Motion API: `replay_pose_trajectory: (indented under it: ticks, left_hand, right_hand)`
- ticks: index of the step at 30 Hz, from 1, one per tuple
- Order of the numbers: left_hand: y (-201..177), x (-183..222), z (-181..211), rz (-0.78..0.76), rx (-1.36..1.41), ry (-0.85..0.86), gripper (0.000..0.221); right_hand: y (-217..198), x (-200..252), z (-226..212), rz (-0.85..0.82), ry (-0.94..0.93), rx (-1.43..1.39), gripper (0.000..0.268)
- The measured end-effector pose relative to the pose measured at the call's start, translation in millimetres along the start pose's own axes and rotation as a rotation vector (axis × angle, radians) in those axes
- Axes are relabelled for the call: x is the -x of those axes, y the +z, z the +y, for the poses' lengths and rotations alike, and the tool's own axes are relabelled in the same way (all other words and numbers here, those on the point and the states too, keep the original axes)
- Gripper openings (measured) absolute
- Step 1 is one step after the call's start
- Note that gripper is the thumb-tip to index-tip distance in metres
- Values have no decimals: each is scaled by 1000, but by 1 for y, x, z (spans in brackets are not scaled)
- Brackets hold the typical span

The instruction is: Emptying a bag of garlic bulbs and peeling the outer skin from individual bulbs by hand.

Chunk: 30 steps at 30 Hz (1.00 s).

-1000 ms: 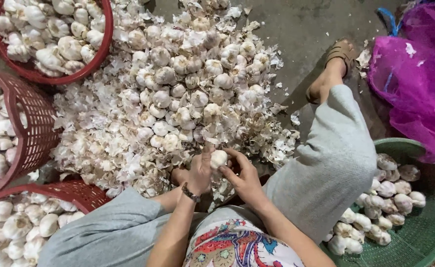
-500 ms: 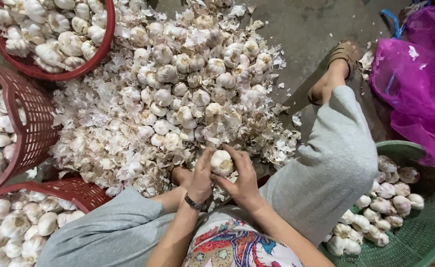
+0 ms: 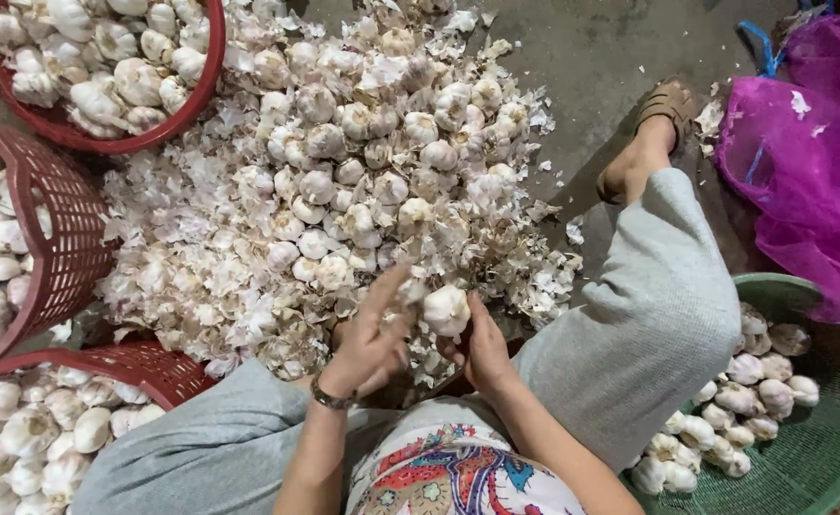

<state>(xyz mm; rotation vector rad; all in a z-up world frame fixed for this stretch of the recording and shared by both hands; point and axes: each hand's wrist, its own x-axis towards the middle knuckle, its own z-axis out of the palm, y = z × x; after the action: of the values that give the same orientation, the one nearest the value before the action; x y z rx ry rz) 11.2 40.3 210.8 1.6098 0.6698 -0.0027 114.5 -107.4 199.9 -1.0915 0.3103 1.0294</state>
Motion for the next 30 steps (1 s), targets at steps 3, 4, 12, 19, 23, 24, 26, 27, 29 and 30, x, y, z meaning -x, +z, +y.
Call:
replay_pose_trajectory:
  ticks: [3, 4, 12, 19, 23, 24, 26, 27, 29, 30]
  left_hand:
    - [20, -3, -15, -114, 90, 176, 77]
    - [24, -5, -26, -129, 172, 160, 68]
    - [11, -42, -106, 349, 1334, -557, 34]
    - [-110, -89, 28, 618, 1167, 7, 41]
    - [-80, -132, -141, 416, -302, -208, 30]
    - [-58, -130, -167, 412, -310, -204, 30]
    - [-4, -123, -223, 144, -1030, -256, 43]
    - [2, -116, -219, 135, -1024, -250, 43]
    - [13, -99, -209, 272, -1122, -76, 34]
    - [12, -102, -213, 269, -1115, -72, 34]
  right_hand:
    - [-5, -2, 2, 2, -68, 374, 56]
    - [-11, -4, 6, 6, -106, 486, 55]
    - [-20, -6, 22, -63, -185, 610, 31]
    - [-10, 2, 5, 67, -193, 370, 21]
    - [-2, 6, -7, 65, -151, 381, 31]
    - [-4, 1, -3, 67, -153, 372, 31]
    - [-13, -5, 5, 29, -172, 376, 25]
    - [-17, -7, 9, 40, -174, 379, 25]
    - [-24, -9, 16, 44, -170, 387, 26]
    - [-27, -9, 15, 50, -172, 393, 26]
